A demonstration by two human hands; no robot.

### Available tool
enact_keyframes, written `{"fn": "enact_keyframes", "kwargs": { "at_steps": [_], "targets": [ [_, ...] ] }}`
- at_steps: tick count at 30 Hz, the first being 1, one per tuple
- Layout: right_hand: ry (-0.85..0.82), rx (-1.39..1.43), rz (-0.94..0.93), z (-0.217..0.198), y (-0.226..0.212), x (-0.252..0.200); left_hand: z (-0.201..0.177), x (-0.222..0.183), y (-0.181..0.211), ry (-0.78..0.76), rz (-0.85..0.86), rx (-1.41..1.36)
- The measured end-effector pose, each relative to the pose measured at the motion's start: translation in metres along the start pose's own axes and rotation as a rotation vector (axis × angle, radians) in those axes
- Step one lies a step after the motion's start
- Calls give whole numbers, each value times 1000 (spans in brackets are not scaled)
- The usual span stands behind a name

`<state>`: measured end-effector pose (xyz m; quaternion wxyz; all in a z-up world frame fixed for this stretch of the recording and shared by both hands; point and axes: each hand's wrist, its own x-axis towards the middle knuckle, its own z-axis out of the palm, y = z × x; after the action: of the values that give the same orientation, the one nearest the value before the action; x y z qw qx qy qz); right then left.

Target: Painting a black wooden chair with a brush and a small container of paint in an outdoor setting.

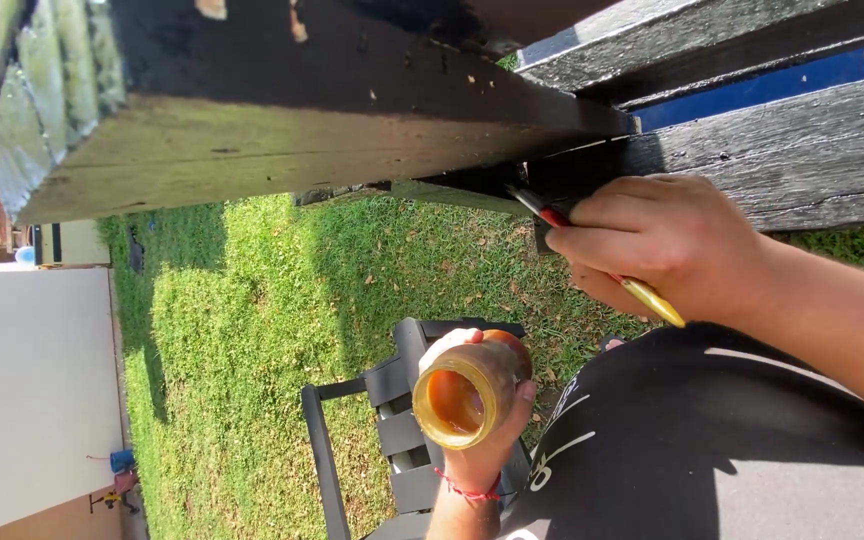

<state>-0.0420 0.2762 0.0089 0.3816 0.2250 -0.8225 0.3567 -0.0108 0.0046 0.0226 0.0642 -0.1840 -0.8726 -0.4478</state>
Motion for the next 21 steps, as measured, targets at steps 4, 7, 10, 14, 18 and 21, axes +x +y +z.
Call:
{"fn": "enact_keyframes", "kwargs": {
  "at_steps": [4, 7, 10, 14, 18, 21],
  "targets": [
    [75, 204, -105, -6, -11, 29, 1, 1, 1, -14, 10, 40],
    [160, 205, -220, -15, -14, 43, -2, -19, -27, -130, -150, 63],
    [315, 236, -198, -21, -22, 38, 0, 0, -3, -25, -7, 43],
    [175, 197, -50, -21, -8, 1, -6, -12, -27, -76, -89, 120],
    [-38, 132, 175, -2, 7, -13, -6, -11, -29, -132, -76, 250],
    [-2, 238, 307, 12, 11, -7, -2, -2, -16, -92, 4, 195]
  ]
}}
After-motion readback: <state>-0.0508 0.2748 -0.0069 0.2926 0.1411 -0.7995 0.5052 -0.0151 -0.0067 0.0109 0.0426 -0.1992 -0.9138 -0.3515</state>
